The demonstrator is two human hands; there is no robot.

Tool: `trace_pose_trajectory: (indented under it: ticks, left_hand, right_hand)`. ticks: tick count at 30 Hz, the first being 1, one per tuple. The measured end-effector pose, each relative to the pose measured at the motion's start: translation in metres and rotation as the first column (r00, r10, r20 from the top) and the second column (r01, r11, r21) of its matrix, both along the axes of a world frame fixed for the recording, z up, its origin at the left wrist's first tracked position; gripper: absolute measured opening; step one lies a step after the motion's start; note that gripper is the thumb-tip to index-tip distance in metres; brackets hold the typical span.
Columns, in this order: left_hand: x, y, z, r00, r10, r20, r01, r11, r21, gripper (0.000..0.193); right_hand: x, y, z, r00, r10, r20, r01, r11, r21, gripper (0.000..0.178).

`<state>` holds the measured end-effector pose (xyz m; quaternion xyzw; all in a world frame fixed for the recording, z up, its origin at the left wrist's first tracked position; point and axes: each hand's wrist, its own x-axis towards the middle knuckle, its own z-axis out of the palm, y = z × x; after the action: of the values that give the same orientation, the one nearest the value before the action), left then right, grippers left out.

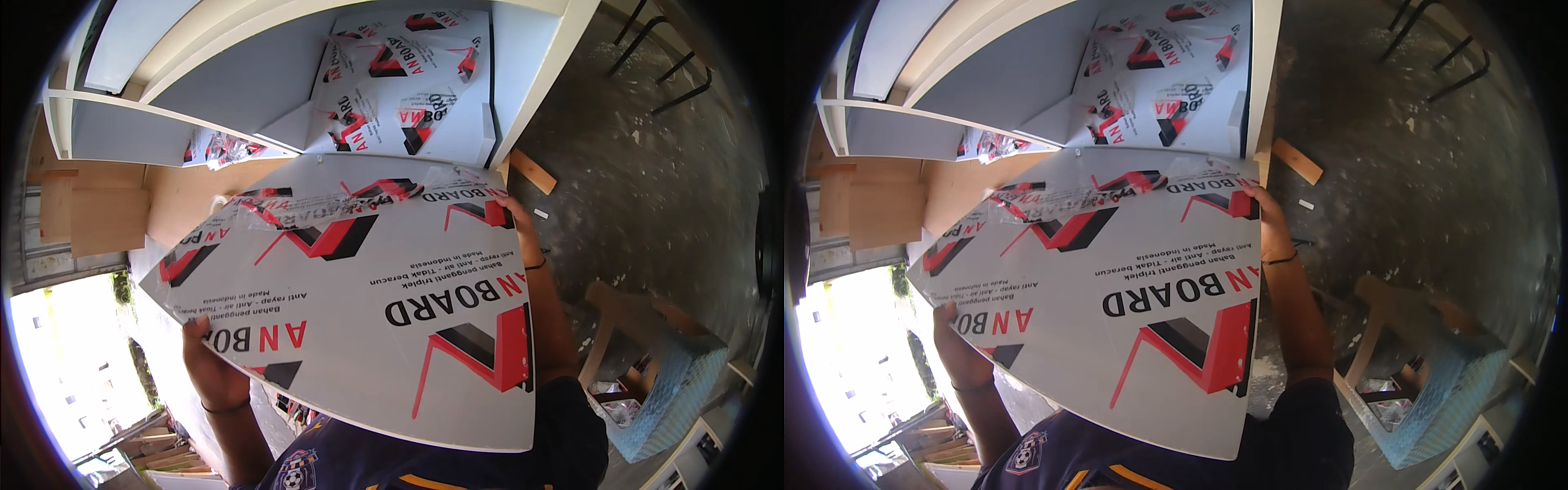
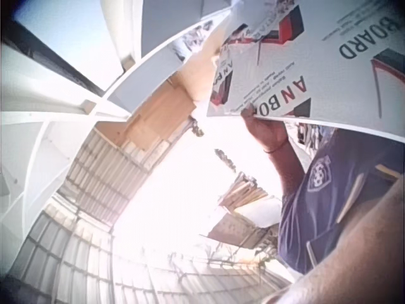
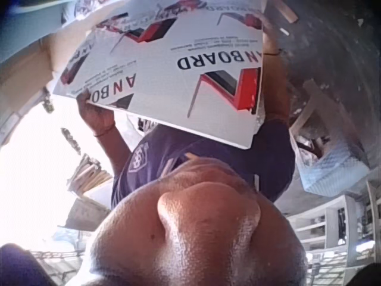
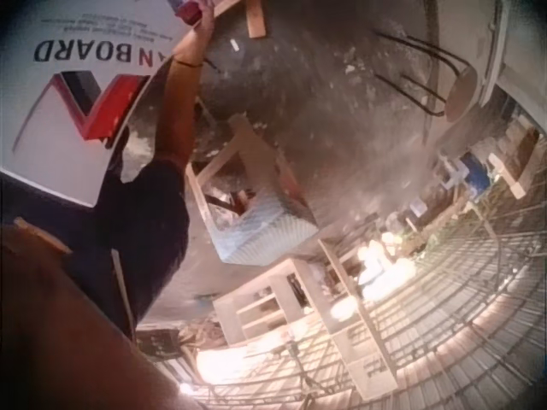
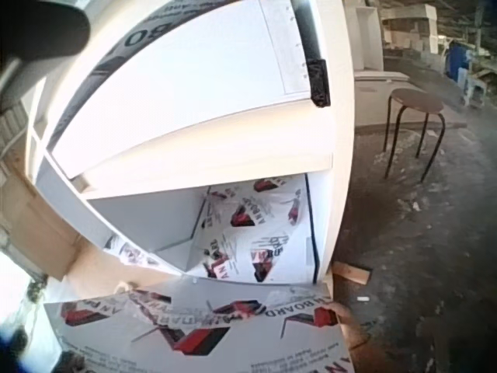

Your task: The person holds and fits a panel into a white cabinet frame, measures the dimensions of a smaller panel with a measuring tape, and then positions it inside the cabinet.

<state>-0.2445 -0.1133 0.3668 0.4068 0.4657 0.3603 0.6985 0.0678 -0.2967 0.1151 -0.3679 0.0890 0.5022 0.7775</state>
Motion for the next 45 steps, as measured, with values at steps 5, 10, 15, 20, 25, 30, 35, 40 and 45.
trace_pose_trajectory:
  ticks: [5,10,15,20,25,30,35,40,45]
  left_hand:
    - [0.010,-0.004,0.006,1.000,-0.013,-0.028,0.013,1.000,0.002,0.048]
    - [0.013,-0.005,0.009,0.998,-0.038,-0.048,0.040,0.998,0.043,0.048]
    - [0.006,-0.002,0.013,0.990,-0.127,-0.054,0.129,0.991,0.032,0.047]
    - [0.006,0.002,0.012,0.985,-0.170,0.004,0.170,0.985,0.036,0.048]
    - [0.006,-0.006,0.015,0.993,-0.115,-0.007,0.115,0.993,0.027,0.048]
    - [0.019,0.001,0.019,0.987,-0.152,-0.060,0.154,0.988,0.019,0.048]
    - [0.020,-0.007,0.024,0.986,-0.132,-0.105,0.135,0.991,0.016,0.049]
    - [0.031,-0.008,0.019,0.977,-0.068,-0.201,0.089,0.991,0.098,0.051]
    - [0.038,-0.021,0.030,0.964,-0.114,-0.241,0.140,0.986,0.093,0.052]
  right_hand:
    - [-0.002,-0.003,0.005,0.999,-0.028,-0.046,0.030,0.998,0.052,0.032]
    - [0.005,-0.016,-0.045,0.996,0.028,-0.086,-0.009,0.979,0.205,0.034]
    - [-0.009,-0.011,-0.056,0.991,-0.015,-0.134,0.060,0.939,0.339,0.047]
    - [-0.014,-0.016,-0.049,0.994,-0.073,-0.076,0.096,0.925,0.369,0.052]
    - [-0.034,-0.017,-0.068,0.991,-0.107,-0.085,0.135,0.848,0.513,0.051]
    - [-0.044,-0.014,-0.111,0.983,-0.181,0.029,0.148,0.878,0.456,0.050]
    - [-0.050,0.011,-0.136,0.948,-0.298,0.112,0.226,0.878,0.421,0.050]
    - [-0.040,0.030,-0.151,0.892,-0.400,0.211,0.302,0.874,0.380,0.049]
    - [-0.041,0.039,-0.158,0.870,-0.437,0.229,0.338,0.865,0.371,0.049]
